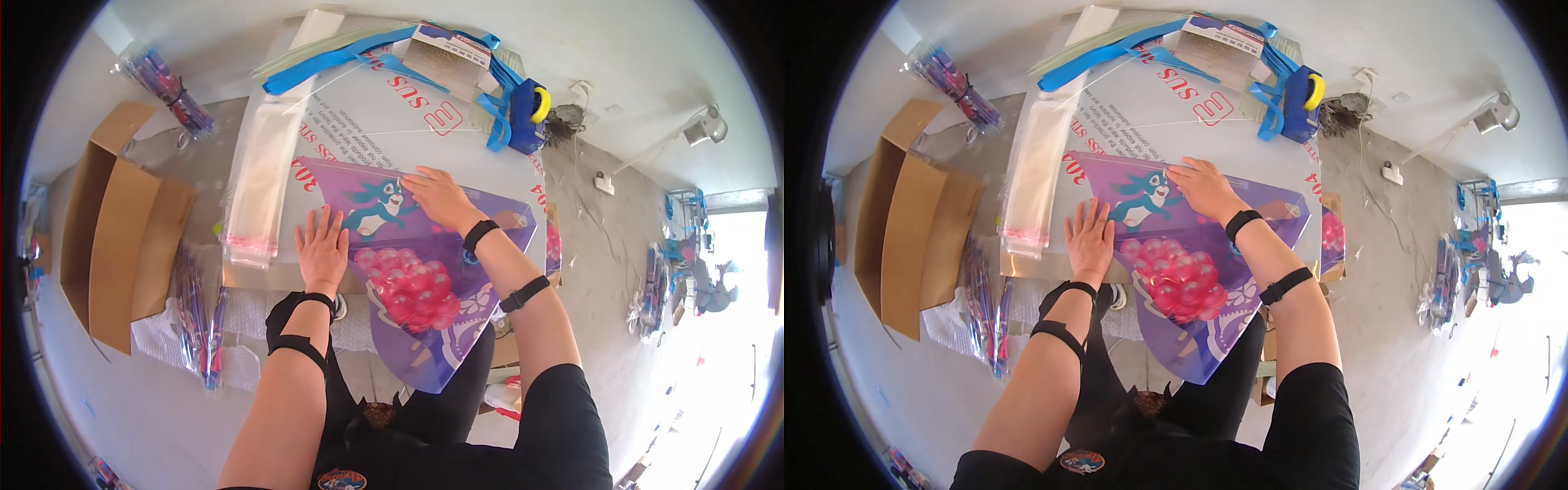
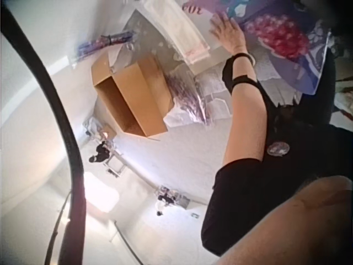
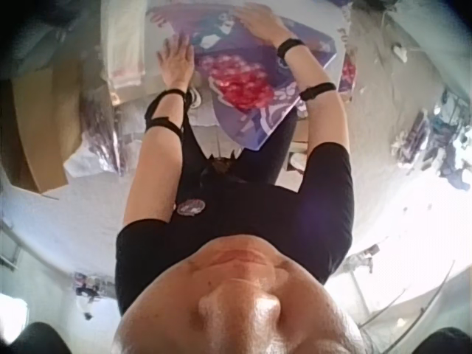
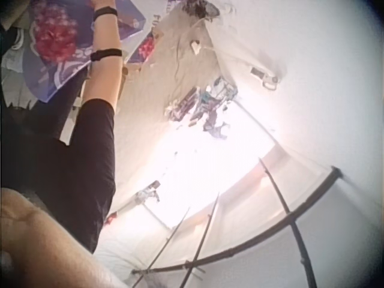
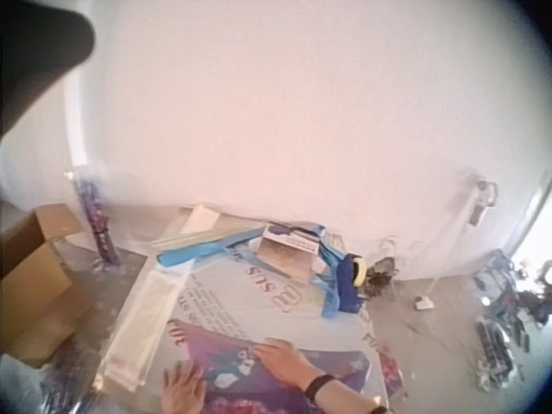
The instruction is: Assemble a kite by inserting supports and securing them with tape.
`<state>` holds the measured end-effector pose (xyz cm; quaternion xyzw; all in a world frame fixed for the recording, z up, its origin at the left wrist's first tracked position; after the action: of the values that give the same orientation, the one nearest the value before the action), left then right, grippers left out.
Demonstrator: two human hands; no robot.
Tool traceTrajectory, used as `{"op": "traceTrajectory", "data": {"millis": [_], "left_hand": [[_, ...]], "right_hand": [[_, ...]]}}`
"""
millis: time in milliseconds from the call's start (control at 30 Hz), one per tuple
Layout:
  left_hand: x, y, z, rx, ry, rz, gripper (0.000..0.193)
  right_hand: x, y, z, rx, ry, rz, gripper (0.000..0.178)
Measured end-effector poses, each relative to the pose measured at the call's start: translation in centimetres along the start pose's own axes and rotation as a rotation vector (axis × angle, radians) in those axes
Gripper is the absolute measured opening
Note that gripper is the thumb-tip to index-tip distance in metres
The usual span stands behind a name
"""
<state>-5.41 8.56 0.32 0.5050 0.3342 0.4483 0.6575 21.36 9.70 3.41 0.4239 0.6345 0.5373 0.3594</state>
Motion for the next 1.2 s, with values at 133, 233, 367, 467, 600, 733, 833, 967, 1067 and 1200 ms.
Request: {"op": "traceTrajectory", "data": {"millis": [133,233,367,467,600,733,833,967,1067,1200], "left_hand": [[0.0,0.0,-0.2,0.005,0.002,0.027,0.039],[0.1,0.1,0.1,0.013,-0.005,0.040,0.039],[0.0,-0.2,0.0,0.020,-0.008,0.056,0.038],[0.0,-0.2,0.1,0.022,-0.001,0.036,0.039],[-0.1,0.2,-0.1,0.021,0.006,0.042,0.039],[0.0,0.4,-0.2,0.000,0.008,0.063,0.038],[0.0,0.3,0.0,-0.003,0.005,0.066,0.038],[-0.2,0.0,-0.3,0.000,0.007,0.063,0.037],[-0.1,0.4,0.0,0.000,-0.003,0.086,0.037],[0.0,0.6,0.1,0.001,0.017,0.071,0.038]], "right_hand": [[0.1,-0.2,0.1,0.001,0.007,0.009,0.038],[-0.3,-0.1,0.7,-0.024,0.007,-0.008,0.036],[-2.7,0.7,1.8,-0.086,-0.001,-0.055,0.034],[-6.0,1.6,3.9,-0.125,-0.061,-0.122,0.034],[-11.6,2.9,7.5,-0.168,-0.136,-0.176,0.035],[-13.9,4.4,9.6,-0.187,-0.279,-0.257,0.033],[-10.3,5.5,7.4,-0.113,-0.280,-0.141,0.030],[-2.5,3.6,1.6,0.025,-0.028,-0.091,0.032],[0.4,2.6,-0.1,-0.034,0.063,-0.118,0.034],[1.9,1.1,-0.5,-0.058,0.083,-0.155,0.034]]}}
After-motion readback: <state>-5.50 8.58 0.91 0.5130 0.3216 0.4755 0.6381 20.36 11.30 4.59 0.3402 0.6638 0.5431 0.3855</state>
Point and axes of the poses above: each hand's wrist, its own x-axis towards the middle knuckle, its own y-axis out of the back of the hand, z = x × y, the point moved 3 cm from there along x, towards the middle knuckle, and after that the axes turned 5 degrees about -z, right-handed, at the moved point
